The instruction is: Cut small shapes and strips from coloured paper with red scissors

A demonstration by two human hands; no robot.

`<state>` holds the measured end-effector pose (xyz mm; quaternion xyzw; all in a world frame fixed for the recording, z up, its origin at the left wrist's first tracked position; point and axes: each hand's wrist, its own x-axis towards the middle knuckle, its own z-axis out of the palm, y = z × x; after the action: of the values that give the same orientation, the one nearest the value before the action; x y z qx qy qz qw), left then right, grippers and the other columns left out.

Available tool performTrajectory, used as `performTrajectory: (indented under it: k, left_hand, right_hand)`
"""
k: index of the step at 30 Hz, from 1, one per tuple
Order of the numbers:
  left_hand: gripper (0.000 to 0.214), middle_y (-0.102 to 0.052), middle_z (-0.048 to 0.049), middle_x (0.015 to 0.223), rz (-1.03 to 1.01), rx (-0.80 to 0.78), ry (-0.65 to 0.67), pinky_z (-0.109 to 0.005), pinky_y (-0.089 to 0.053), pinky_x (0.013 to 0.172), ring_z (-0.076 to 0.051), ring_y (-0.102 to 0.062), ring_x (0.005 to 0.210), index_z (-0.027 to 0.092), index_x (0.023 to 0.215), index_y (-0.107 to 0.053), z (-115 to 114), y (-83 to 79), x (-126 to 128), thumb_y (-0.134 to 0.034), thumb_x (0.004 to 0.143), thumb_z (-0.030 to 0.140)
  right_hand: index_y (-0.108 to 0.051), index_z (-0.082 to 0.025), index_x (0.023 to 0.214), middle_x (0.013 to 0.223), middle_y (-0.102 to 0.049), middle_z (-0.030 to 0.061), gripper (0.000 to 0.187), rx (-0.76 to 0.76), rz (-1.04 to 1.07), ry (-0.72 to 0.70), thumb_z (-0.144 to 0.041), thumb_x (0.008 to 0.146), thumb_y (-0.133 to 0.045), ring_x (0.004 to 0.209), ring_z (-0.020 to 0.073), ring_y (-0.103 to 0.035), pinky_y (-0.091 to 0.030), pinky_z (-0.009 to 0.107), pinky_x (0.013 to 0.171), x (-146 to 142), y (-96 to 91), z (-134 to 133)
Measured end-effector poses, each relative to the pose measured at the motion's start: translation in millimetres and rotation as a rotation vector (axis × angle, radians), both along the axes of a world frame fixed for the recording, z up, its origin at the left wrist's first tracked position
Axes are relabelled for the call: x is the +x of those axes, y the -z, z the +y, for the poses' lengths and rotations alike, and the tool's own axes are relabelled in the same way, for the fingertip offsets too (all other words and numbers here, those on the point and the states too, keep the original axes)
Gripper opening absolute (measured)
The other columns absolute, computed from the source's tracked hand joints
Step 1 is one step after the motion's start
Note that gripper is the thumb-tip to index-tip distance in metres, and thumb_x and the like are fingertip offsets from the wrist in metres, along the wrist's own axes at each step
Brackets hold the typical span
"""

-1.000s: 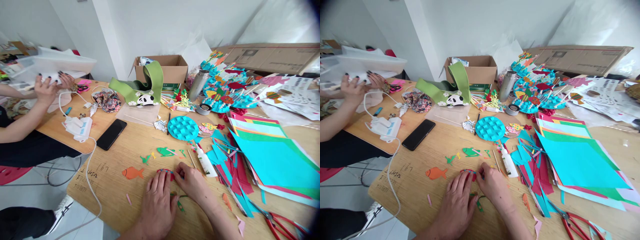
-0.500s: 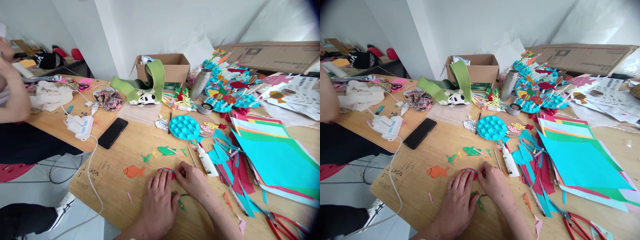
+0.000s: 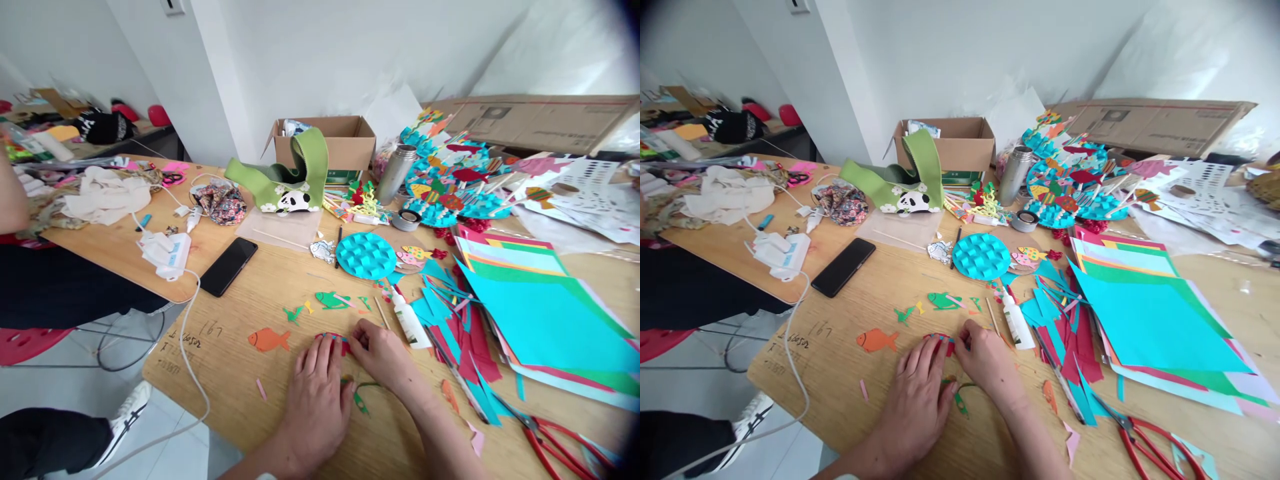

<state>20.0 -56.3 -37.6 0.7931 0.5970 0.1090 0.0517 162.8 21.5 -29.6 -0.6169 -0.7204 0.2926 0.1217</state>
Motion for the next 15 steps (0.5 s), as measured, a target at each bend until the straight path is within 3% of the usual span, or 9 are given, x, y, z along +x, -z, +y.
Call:
performTrajectory:
  k: [15]
  left_hand:
    - [0.050,-0.046,-0.0089,0.134,-0.030,0.032,-0.019,-0.043,-0.034,0.098,-0.025,-0.039,0.120,0.015,0.132,-0.040,-2.6,-2.1,2.2,-0.036,0.089,0.039]
  right_hand:
    - [-0.056,-0.018,0.066,0.064,-0.066,0.0043,0.013,0.035,-0.102,0.026,-0.022,0.078,-0.051,0.060,0.0148,-0.059,-0.031,0.022,0.052,-4.4,-3.3,-2.2]
